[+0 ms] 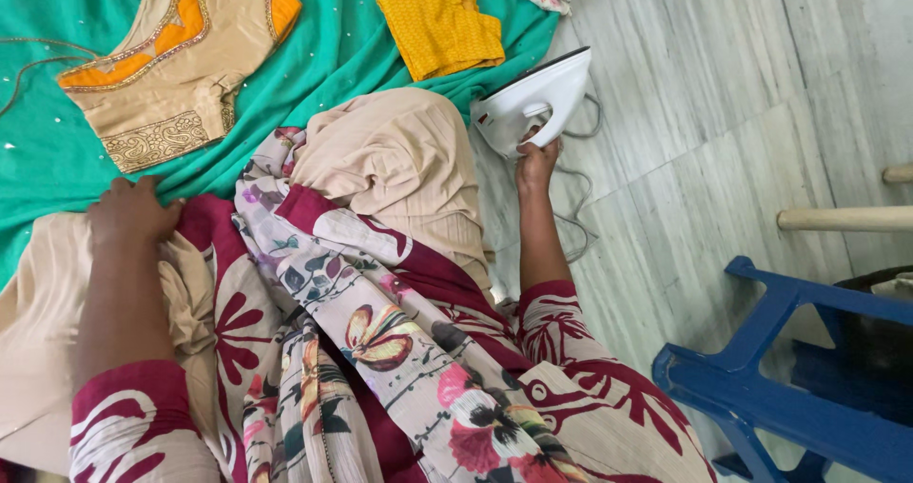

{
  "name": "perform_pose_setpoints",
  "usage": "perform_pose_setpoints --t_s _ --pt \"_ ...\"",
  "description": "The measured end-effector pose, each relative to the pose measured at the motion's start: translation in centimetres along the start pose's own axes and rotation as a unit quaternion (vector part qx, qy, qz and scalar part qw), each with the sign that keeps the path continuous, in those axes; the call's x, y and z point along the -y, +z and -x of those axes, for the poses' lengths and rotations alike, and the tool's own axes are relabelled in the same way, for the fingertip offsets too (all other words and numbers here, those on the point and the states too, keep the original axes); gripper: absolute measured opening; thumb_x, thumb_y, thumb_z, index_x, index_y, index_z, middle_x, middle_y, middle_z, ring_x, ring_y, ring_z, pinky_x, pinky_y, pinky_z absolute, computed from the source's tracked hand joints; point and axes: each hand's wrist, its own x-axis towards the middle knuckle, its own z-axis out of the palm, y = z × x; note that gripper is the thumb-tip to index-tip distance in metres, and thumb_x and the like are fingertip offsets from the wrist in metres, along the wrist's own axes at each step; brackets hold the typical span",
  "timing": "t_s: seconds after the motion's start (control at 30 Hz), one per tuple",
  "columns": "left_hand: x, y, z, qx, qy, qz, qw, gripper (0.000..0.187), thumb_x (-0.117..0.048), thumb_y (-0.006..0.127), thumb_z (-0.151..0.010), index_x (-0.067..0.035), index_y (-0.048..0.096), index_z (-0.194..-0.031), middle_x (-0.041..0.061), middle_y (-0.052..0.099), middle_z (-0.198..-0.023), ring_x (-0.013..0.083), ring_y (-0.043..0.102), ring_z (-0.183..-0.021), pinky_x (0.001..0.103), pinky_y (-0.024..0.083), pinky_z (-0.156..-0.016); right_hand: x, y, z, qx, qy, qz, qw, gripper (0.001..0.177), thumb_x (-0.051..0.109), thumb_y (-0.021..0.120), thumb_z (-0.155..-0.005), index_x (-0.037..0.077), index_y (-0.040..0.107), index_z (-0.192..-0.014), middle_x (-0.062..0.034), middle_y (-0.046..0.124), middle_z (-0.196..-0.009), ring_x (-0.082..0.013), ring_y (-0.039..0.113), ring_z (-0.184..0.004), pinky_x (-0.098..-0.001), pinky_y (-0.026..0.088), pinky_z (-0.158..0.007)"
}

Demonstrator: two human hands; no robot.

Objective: The person irons a red cloth and then a beige blouse using a white electric iron. They fold the red cloth and place it aside, then smooth and iron the beige blouse on a green fabric spread on the floor.

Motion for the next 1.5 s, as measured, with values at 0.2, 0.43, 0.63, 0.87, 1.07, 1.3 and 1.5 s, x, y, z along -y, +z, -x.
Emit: perform_pose_setpoints --t_s 0.2,0.43,0.63,0.87,1.07,1.3,1.5 --pt "-0.8 -2.0 -0.3 -0.038 -0.038 0.047 0.997 0.052 -0.060 0.063 -0.104 -0.015 0.071 -0.129 0.020 0.065 -0.130 0.0390 0.064 -0.118 0.058 0.043 -0.103 -0.8 -0.8 2.8 0.032 0.037 0.101 0.994 0.049 -0.016 0.053 -0.071 0.006 0.058 -0.114 -0.0046 0.059 -0.111 -0.0194 0.057 -0.100 -0.0274 0.048 -0.079" --pt "-1.1 -2.6 -0.2 -0.163 -0.081 0.159 0.970 0.071 -0.041 0.081 -0.089 -0.005 0.054 -0.144 0.022 0.056 -0.136 0.0443 0.056 -0.120 0.056 0.048 -0.094 -0.6 0.9 5.2 -0.013 0.007 0.173 0.985 0.044 -0.013 0.063 -0.081 0.003 0.056 -0.122 -0.0104 0.060 -0.116 -0.0214 0.059 -0.102 -0.0321 0.052 -0.080" --pt "1.0 0.8 -4.1 -0.148 -0.095 0.285 0.942 0.091 -0.042 0.082 -0.085 0.003 0.039 -0.152 0.034 0.052 -0.137 0.0503 0.054 -0.121 0.054 0.047 -0.101 0.7 1.1 11.8 -0.100 0.072 0.325 0.938 0.070 -0.005 0.068 -0.084 0.012 0.030 -0.140 -0.0115 0.043 -0.126 -0.0214 0.052 -0.107 -0.0336 0.051 -0.088" --pt "2.5 1.9 -9.5 -0.119 -0.188 0.341 0.913 0.066 -0.046 0.075 -0.083 -0.001 0.065 -0.129 0.025 0.066 -0.126 0.0413 0.063 -0.117 0.050 0.051 -0.100 7.5 4.3 13.8 0.053 -0.183 0.365 0.911 0.068 -0.012 0.068 -0.086 0.009 0.035 -0.141 -0.0074 0.042 -0.123 -0.0169 0.046 -0.106 -0.0332 0.044 -0.093" --pt "2.4 -0.6 -10.1 -0.049 -0.211 0.370 0.903 0.062 -0.053 0.076 -0.080 -0.005 0.072 -0.118 0.022 0.068 -0.124 0.0384 0.064 -0.116 0.049 0.052 -0.096 13.1 21.6 13.6 0.239 -0.303 0.295 0.874 0.055 -0.003 0.073 -0.094 0.008 0.045 -0.141 -0.0074 0.045 -0.145 -0.0199 0.051 -0.125 -0.0331 0.048 -0.101" --pt "1.0 -0.1 -11.4 -0.131 -0.181 0.467 0.856 0.052 -0.041 0.076 -0.080 -0.002 0.072 -0.114 0.022 0.073 -0.113 0.0367 0.069 -0.105 0.046 0.055 -0.090 1.6 44.2 18.6 0.588 -0.262 0.433 0.631 0.048 0.024 0.080 -0.087 0.010 0.065 -0.130 -0.0140 0.066 -0.130 -0.0356 0.062 -0.124 -0.0426 0.051 -0.105" --pt "0.5 -2.6 -9.6 -0.067 -0.212 0.715 0.663 0.045 -0.021 0.076 -0.078 -0.004 0.057 -0.116 0.015 0.074 -0.091 0.0250 0.073 -0.065 0.039 0.055 -0.056 -8.5 49.3 22.8 0.577 -0.325 0.497 0.561 0.095 0.031 0.089 -0.065 0.008 0.043 -0.145 -0.0205 0.053 -0.139 -0.0400 0.048 -0.130 -0.0530 0.040 -0.102"
